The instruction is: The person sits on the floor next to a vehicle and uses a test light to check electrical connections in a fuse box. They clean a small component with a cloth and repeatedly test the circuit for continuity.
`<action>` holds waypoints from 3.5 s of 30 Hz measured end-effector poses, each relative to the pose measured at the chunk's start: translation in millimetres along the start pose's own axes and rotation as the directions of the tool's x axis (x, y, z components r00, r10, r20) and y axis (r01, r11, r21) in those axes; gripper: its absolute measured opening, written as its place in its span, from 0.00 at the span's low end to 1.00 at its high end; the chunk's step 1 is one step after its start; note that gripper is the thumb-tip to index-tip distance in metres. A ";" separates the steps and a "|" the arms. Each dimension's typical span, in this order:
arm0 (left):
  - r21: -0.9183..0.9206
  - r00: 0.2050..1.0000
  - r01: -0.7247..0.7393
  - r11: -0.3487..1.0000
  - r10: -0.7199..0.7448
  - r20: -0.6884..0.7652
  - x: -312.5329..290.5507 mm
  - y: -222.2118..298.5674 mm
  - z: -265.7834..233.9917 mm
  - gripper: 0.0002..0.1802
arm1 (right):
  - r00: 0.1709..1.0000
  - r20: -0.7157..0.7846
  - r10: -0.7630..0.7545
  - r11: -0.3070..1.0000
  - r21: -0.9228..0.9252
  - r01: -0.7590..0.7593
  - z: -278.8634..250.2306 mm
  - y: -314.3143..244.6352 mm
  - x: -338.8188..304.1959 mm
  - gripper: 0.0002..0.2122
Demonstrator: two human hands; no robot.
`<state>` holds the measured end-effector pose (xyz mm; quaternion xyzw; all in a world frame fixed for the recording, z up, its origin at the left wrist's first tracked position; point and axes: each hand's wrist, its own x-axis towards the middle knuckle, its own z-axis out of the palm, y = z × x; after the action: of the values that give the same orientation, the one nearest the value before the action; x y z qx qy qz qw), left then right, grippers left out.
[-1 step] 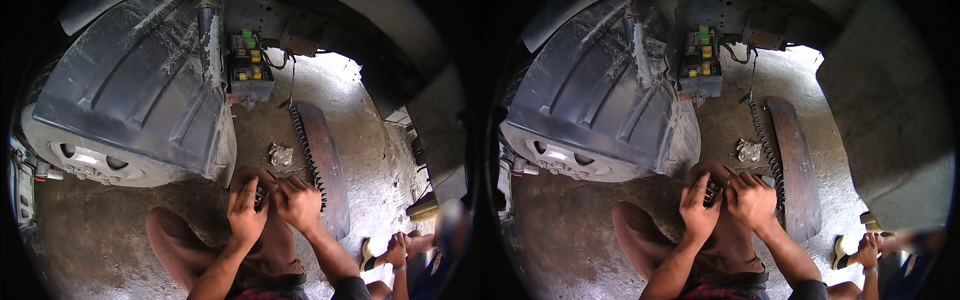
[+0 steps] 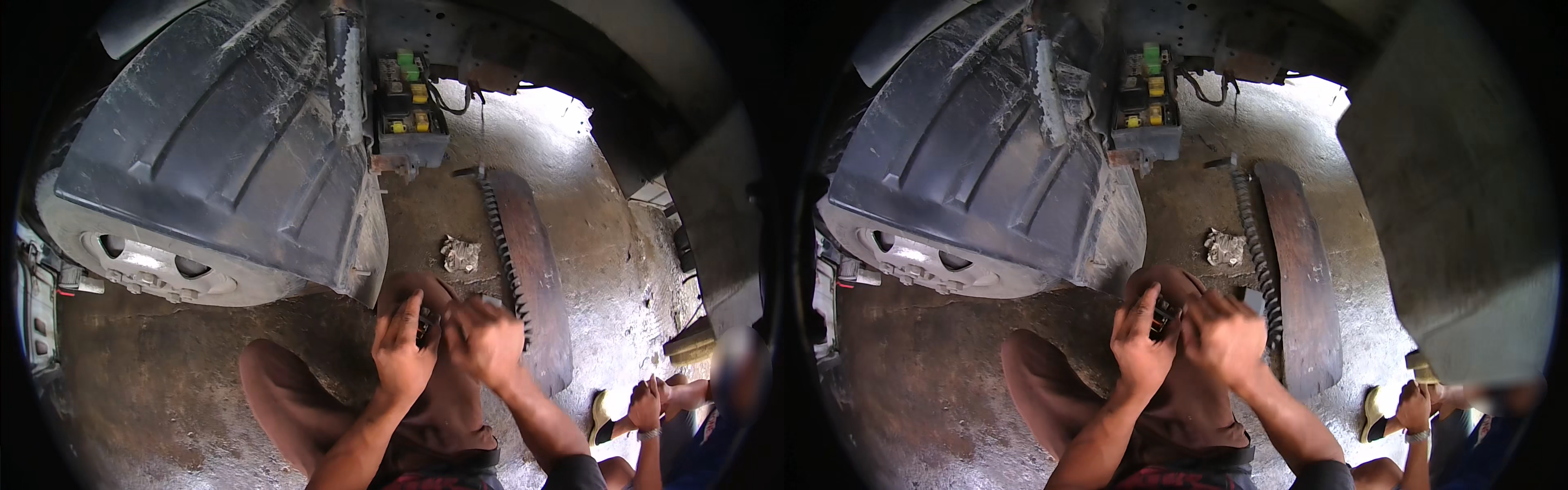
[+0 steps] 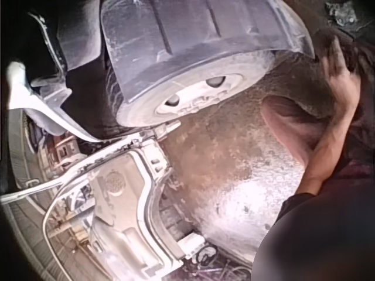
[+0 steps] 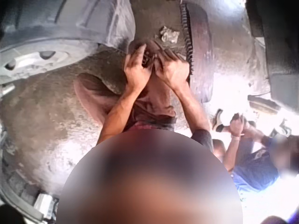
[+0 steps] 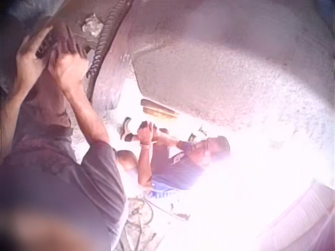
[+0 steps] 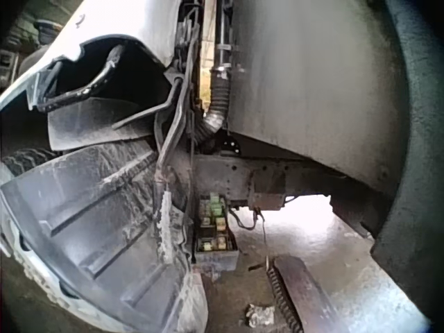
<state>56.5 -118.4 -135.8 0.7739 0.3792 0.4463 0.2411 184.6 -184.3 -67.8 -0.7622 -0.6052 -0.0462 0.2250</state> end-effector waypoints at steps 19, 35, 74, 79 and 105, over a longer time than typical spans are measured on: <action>-0.057 0.999 -0.020 0.998 0.018 -0.030 7.4 -6.0 11.6 0.32 | 1.000 0.004 -0.025 1.000 0.013 0.025 5.6 5.4 10.7 0.09; -0.046 0.998 -0.044 0.998 0.042 -0.042 5.9 -11.7 13.3 0.34 | 1.000 -0.017 0.019 1.000 0.008 -0.019 11.7 5.0 9.0 0.09; -0.065 0.996 -0.045 0.997 0.040 -0.075 2.8 -13.1 15.4 0.33 | 0.999 -0.039 -0.022 1.000 -0.005 0.022 13.1 5.5 2.9 0.10; -0.059 0.996 -0.020 0.998 0.015 -0.083 2.9 -12.5 19.3 0.31 | 0.998 -0.021 0.052 0.997 -0.051 -0.053 13.6 7.0 5.3 0.11; -0.137 0.999 0.017 0.990 -0.022 -0.035 1.6 -11.5 21.4 0.26 | 1.000 0.022 -0.014 0.998 0.067 0.012 19.9 10.1 2.1 0.08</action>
<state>71.4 -111.0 -153.6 0.7434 0.3596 0.4830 0.2911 190.7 -176.1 -87.7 -0.7507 -0.6139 -0.0189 0.2435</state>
